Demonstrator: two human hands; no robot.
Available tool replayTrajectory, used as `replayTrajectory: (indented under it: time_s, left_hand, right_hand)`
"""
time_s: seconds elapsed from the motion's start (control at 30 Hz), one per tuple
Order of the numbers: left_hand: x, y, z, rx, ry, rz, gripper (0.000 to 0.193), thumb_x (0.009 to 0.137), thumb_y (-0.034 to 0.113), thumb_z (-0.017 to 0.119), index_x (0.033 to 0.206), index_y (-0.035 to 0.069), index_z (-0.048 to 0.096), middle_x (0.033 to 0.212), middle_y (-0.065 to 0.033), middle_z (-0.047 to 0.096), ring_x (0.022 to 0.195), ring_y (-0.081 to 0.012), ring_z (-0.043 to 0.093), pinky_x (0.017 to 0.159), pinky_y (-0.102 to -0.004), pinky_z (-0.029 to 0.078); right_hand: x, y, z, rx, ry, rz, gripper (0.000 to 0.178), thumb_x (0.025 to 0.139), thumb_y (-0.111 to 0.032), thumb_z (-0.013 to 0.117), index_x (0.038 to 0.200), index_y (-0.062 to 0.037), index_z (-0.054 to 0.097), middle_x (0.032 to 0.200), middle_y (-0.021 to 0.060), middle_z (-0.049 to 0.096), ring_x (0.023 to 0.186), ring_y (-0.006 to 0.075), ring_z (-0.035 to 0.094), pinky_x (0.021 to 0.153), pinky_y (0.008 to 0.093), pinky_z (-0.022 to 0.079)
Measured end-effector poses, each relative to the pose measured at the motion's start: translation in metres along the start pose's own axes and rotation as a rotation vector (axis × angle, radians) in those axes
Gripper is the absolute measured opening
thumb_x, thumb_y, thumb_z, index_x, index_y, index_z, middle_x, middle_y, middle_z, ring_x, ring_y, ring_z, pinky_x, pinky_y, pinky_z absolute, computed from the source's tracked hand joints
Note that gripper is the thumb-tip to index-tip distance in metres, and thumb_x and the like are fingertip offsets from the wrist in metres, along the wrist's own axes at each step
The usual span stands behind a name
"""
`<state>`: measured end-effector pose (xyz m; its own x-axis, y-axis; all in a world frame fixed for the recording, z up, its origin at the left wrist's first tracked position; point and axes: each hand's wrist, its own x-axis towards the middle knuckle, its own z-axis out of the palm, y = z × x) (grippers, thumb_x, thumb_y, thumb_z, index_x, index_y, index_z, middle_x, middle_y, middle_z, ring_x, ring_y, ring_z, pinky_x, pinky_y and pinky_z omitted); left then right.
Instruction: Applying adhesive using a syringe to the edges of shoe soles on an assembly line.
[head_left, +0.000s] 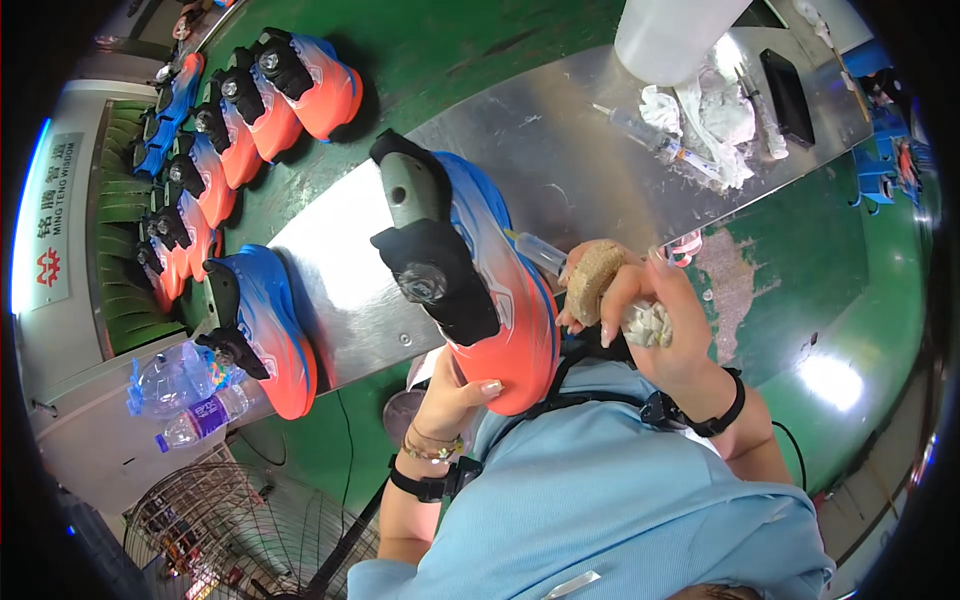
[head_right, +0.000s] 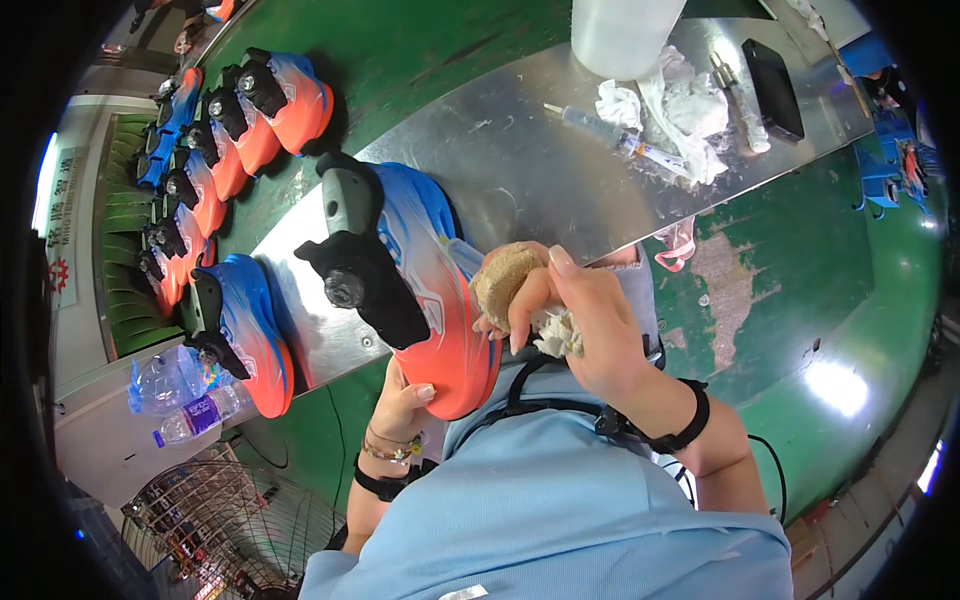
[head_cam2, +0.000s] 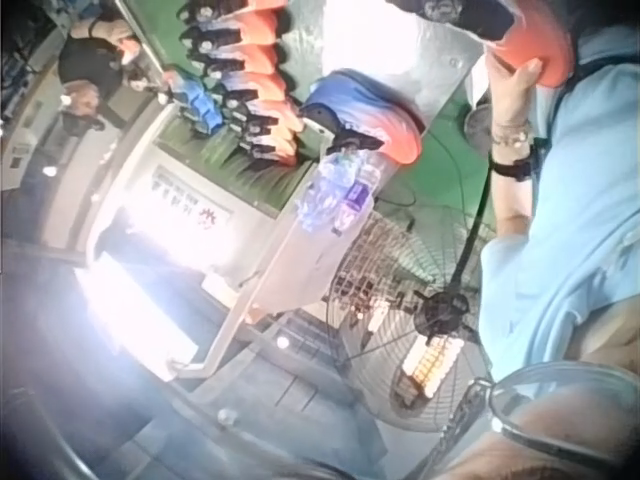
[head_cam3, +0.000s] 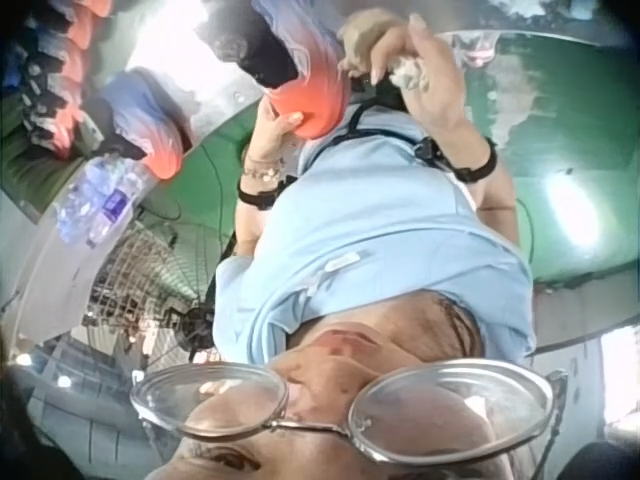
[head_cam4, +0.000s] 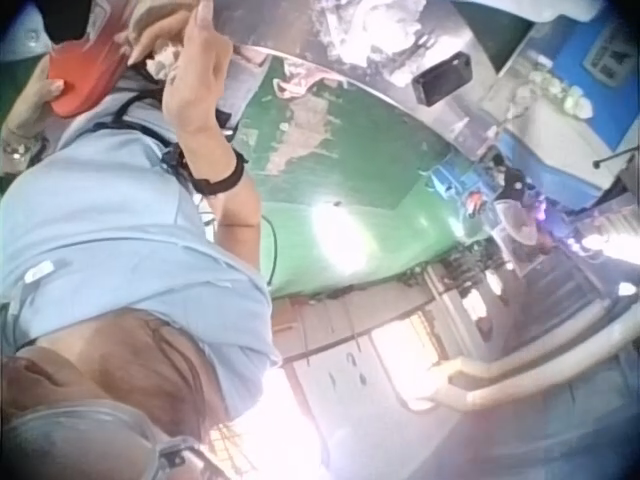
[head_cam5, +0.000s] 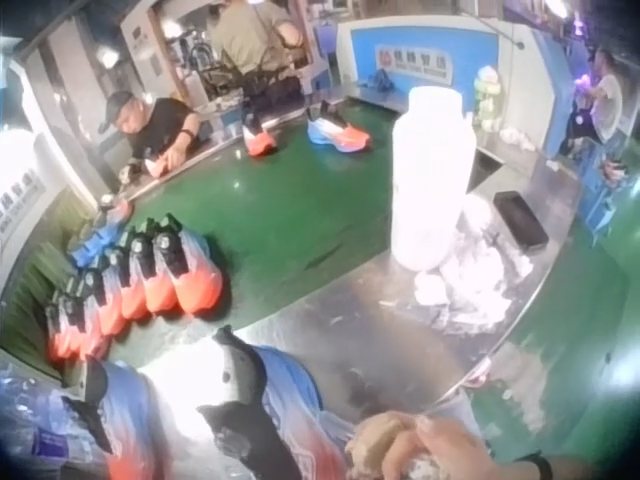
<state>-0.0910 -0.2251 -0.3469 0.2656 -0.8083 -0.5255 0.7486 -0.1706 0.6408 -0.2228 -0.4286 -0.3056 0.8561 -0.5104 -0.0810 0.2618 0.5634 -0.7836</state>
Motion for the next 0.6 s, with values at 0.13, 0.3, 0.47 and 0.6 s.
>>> replayTrajectory:
  time_s: [0.13, 0.3, 0.47, 0.6]
  left_hand:
    - [0.018, -0.006, 0.015, -0.118, -0.106, -0.054, 0.068, 0.069, 0.013, 0.074, 0.127, 0.001, 0.040, 0.115, -0.0084, 0.056, 0.105, -0.0170, 0.056, 0.092, -0.0318, 0.043]
    - [0.046, -0.017, 0.030, -0.332, -0.216, -0.061, 0.066, 0.070, 0.011, 0.074, 0.127, 0.004, 0.041, 0.122, -0.0056, 0.051, 0.113, -0.0186, 0.050, 0.097, -0.0341, 0.040]
    - [0.084, -0.019, 0.053, -0.535, -0.289, -0.023, 0.060, 0.070, 0.011, 0.075, 0.122, 0.008, 0.045, 0.117, -0.0033, 0.053, 0.112, -0.0181, 0.051, 0.097, -0.0344, 0.041]
    - [0.105, -0.017, 0.068, -0.575, -0.302, 0.049, 0.050, 0.072, 0.006, 0.070, 0.118, 0.008, 0.048, 0.115, -0.0035, 0.055, 0.110, -0.0183, 0.052, 0.098, -0.0347, 0.041]
  right_hand:
    - [-0.008, -0.019, -0.002, -0.035, -0.016, -0.016, 0.059, 0.099, -0.031, 0.019, 0.069, 0.0069, 0.053, 0.075, 0.0188, 0.056, 0.079, 0.0277, 0.058, 0.080, 0.0362, 0.046]
    - [-0.031, -0.048, -0.003, -0.671, -0.051, -0.278, 0.047, 0.098, -0.027, 0.022, 0.090, 0.0067, 0.053, 0.077, 0.0190, 0.056, 0.075, 0.0301, 0.059, 0.075, 0.0365, 0.048]
    - [-0.040, -0.072, 0.008, -0.322, 0.109, -0.073, 0.075, 0.093, -0.052, 0.014, 0.053, -0.0028, 0.055, 0.099, 0.0282, 0.052, 0.075, 0.0311, 0.060, 0.074, 0.0385, 0.049]
    - [-0.044, -0.076, 0.009, -0.372, 0.170, -0.140, 0.075, 0.091, -0.058, 0.019, 0.051, -0.0055, 0.054, 0.096, 0.0279, 0.052, 0.070, 0.0300, 0.060, 0.066, 0.0375, 0.049]
